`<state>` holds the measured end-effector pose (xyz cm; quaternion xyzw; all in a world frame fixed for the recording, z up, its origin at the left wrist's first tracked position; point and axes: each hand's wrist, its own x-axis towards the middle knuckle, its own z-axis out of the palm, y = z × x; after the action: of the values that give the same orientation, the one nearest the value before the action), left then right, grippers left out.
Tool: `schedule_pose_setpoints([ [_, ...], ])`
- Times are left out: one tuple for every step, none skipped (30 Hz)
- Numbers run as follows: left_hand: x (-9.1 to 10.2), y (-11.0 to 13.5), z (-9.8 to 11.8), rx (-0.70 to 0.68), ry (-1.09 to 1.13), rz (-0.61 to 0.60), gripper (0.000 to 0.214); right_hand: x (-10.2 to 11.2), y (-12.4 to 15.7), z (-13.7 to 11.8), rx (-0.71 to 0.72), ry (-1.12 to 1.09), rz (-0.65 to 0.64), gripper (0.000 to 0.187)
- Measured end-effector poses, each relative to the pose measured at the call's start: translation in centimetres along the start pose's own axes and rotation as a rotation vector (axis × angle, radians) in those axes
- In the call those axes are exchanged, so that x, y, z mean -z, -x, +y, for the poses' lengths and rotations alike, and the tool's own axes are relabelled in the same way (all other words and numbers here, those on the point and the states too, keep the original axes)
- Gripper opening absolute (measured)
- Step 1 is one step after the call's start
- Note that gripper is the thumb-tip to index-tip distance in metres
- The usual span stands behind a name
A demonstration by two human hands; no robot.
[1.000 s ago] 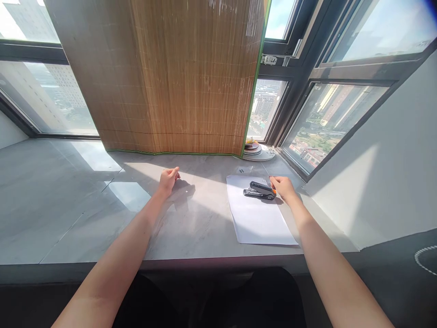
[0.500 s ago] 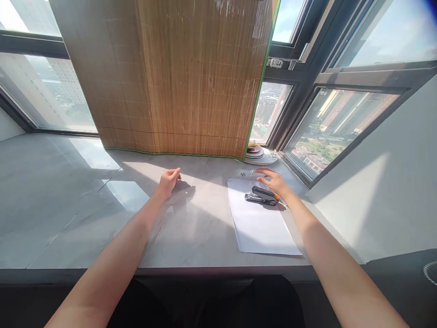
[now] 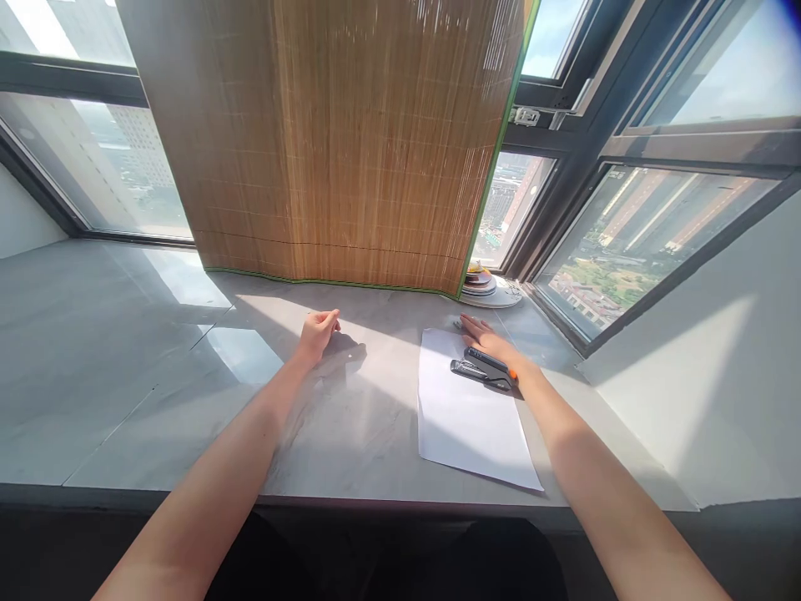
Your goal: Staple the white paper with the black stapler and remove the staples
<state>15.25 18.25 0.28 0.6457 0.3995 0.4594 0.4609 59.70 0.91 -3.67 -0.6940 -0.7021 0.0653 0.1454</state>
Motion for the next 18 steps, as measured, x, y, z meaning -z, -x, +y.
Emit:
schedule_pose_setpoints([
  [0.1,0.1,0.1,-0.003,-0.011,0.011,0.051,-0.3,-0.2,-0.2,-0.001,0.005,-0.007,0.068],
  [0.3,0.2,0.3,-0.004,-0.047,0.018,0.051,-0.6,-0.4,-0.3,-0.005,0.011,-0.007,0.066],
  [0.8,0.3,0.5,-0.007,-0.115,0.017,0.049,-0.8,-0.4,-0.4,-0.011,0.019,-0.001,0.064],
  [1.6,0.5,0.7,-0.011,-0.219,0.016,0.046,-0.9,-0.5,-0.4,-0.017,0.029,0.008,0.062],
  [2.8,0.7,0.9,-0.016,-0.355,0.019,0.039,-1.0,-0.5,-0.4,-0.02,0.038,0.019,0.061],
  [4.5,0.9,0.9,-0.011,-0.508,0.032,0.029,-1.1,-0.5,-0.3,-0.02,0.047,0.028,0.061],
  [6.4,1.3,0.9,0.002,-0.668,0.059,0.018,-1.1,-0.6,-0.2,-0.016,0.053,0.032,0.061],
  [8.7,1.8,0.7,0.035,-0.813,0.094,0.018,-1.2,-0.7,-0.2,-0.012,0.06,0.034,0.062],
  [11.1,2.5,0.5,0.113,-0.926,0.128,0.028,-1.3,-0.8,-0.4,-0.008,0.068,0.037,0.062],
  [13.5,3.2,0.1,0.179,-1.009,0.143,0.037,-1.5,-1.1,-0.7,-0.005,0.077,0.043,0.062],
  [15.7,4.0,-0.2,0.223,-1.065,0.131,0.042,-1.8,-1.5,-1.4,-0.004,0.086,0.05,0.062],
  [17.5,4.8,-0.5,0.199,-1.097,0.071,0.047,-2.2,-1.9,-2.3,-0.003,0.094,0.053,0.062],
  [18.8,5.5,-0.8,0.162,-1.115,-0.004,0.049,-2.7,-2.5,-3.6,-0.001,0.097,0.053,0.063],
  [19.7,6.2,-1.1,0.149,-1.129,-0.04,0.05,-3.3,-3.2,-5.1,0.006,0.095,0.05,0.063],
  [20.1,6.6,-1.3,0.136,-1.138,-0.047,0.051,-3.9,-4.0,-6.9,0.012,0.09,0.038,0.063],
  [20.2,7.0,-1.4,0.133,-1.15,-0.037,0.053,-4.6,-4.9,-8.8,0.033,0.081,0.031,0.062],
  [20.0,7.2,-1.5,0.133,-1.17,-0.014,0.054,-5.2,-5.9,-10.9,0.07,0.07,0.032,0.062],
  [19.7,7.4,-1.6,0.134,-1.194,0.021,0.054,-5.8,-6.9,-13.1,0.116,0.057,0.046,0.061],
])
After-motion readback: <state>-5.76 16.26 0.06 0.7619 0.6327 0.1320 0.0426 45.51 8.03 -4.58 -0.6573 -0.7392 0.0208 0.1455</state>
